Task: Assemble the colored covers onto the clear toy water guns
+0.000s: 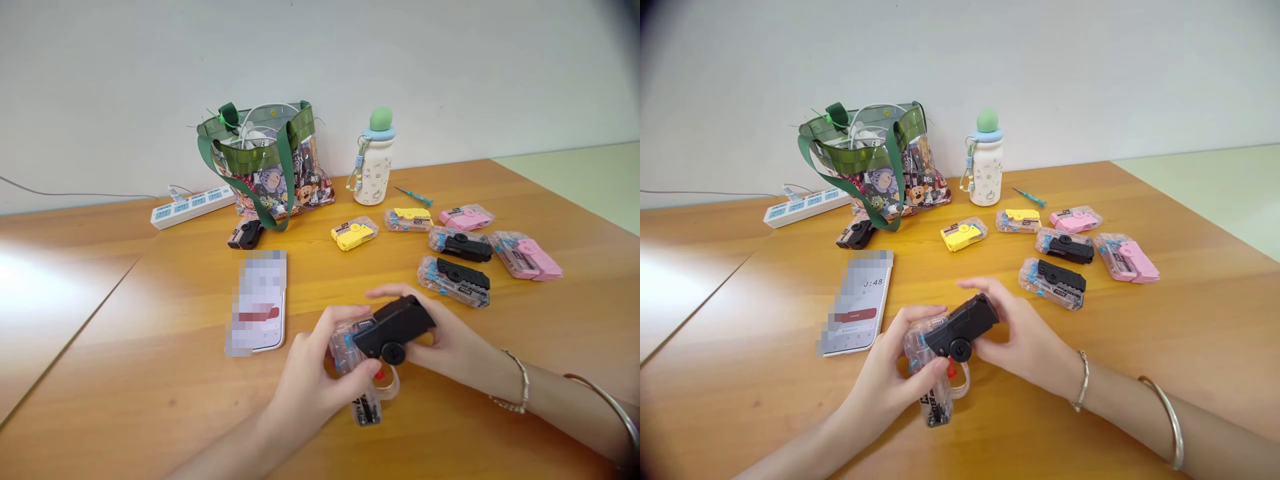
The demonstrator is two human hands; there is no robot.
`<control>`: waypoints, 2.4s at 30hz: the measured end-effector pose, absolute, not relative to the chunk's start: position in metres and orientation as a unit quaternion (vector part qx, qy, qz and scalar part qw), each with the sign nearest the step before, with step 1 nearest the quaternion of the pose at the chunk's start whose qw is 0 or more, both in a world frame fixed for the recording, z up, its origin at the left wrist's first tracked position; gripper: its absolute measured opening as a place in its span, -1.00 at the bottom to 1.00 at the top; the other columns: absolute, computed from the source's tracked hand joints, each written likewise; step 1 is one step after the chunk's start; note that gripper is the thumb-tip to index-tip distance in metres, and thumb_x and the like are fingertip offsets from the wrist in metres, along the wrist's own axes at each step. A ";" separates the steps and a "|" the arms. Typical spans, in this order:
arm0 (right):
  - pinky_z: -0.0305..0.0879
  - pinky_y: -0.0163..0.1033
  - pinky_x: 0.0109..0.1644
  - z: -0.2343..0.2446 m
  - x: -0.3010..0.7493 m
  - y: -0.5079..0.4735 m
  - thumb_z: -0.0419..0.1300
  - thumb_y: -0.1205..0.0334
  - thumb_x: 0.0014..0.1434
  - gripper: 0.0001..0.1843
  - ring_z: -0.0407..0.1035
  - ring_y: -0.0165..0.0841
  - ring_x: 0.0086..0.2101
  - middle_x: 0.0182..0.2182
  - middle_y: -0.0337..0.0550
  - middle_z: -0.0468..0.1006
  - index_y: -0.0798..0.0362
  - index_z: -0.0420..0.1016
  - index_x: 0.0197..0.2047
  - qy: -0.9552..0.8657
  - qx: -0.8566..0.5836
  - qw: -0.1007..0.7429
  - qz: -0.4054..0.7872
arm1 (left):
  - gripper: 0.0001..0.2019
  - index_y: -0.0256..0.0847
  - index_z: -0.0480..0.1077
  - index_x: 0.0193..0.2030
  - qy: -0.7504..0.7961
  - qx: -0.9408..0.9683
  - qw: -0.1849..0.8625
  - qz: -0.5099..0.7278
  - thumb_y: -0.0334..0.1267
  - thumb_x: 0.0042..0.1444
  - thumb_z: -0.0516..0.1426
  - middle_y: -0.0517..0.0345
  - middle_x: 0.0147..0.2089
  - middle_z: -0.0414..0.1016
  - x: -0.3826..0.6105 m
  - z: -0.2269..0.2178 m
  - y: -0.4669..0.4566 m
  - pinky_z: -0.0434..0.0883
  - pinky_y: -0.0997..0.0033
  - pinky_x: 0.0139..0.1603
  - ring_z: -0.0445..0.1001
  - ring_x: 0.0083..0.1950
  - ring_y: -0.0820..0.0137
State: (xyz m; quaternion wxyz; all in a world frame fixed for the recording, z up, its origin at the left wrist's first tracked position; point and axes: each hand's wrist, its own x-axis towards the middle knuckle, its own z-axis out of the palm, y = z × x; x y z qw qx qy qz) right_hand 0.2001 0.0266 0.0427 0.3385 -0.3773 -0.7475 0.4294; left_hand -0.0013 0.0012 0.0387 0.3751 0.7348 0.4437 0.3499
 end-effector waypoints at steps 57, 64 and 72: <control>0.46 -0.22 -0.21 0.044 0.200 0.035 0.19 0.41 0.01 -0.54 0.50 -0.30 -0.24 -0.22 -0.15 0.56 -0.02 0.24 -0.01 -0.779 -0.393 0.296 0.388 | -0.67 -0.07 0.18 -0.02 0.482 0.653 0.525 0.257 -0.30 0.07 0.12 0.35 -0.43 0.41 0.001 0.046 0.005 0.16 0.59 -0.54 0.19 -0.54 0.54; 0.41 -0.14 -0.20 0.056 0.210 0.040 0.02 0.33 0.21 -0.79 0.46 -0.21 -0.23 -0.26 0.00 0.59 0.10 0.41 -0.11 -0.940 -0.261 0.220 0.003 | -0.70 -0.11 0.21 -0.04 0.466 0.677 0.511 0.251 -0.28 0.06 0.12 0.34 -0.44 0.39 0.001 0.047 0.006 0.16 0.58 -0.53 0.17 -0.53 0.54; 0.31 -0.32 -0.45 0.052 0.208 0.033 -0.01 0.34 0.21 -0.80 0.47 -0.34 -0.44 -0.38 -0.12 0.56 0.09 0.39 -0.14 -0.926 -0.313 0.210 0.022 | -0.70 -0.09 0.25 -0.06 0.489 0.703 0.459 0.237 -0.28 0.03 0.13 0.34 -0.44 0.47 0.002 0.052 0.006 0.22 0.57 -0.55 0.26 -0.56 0.52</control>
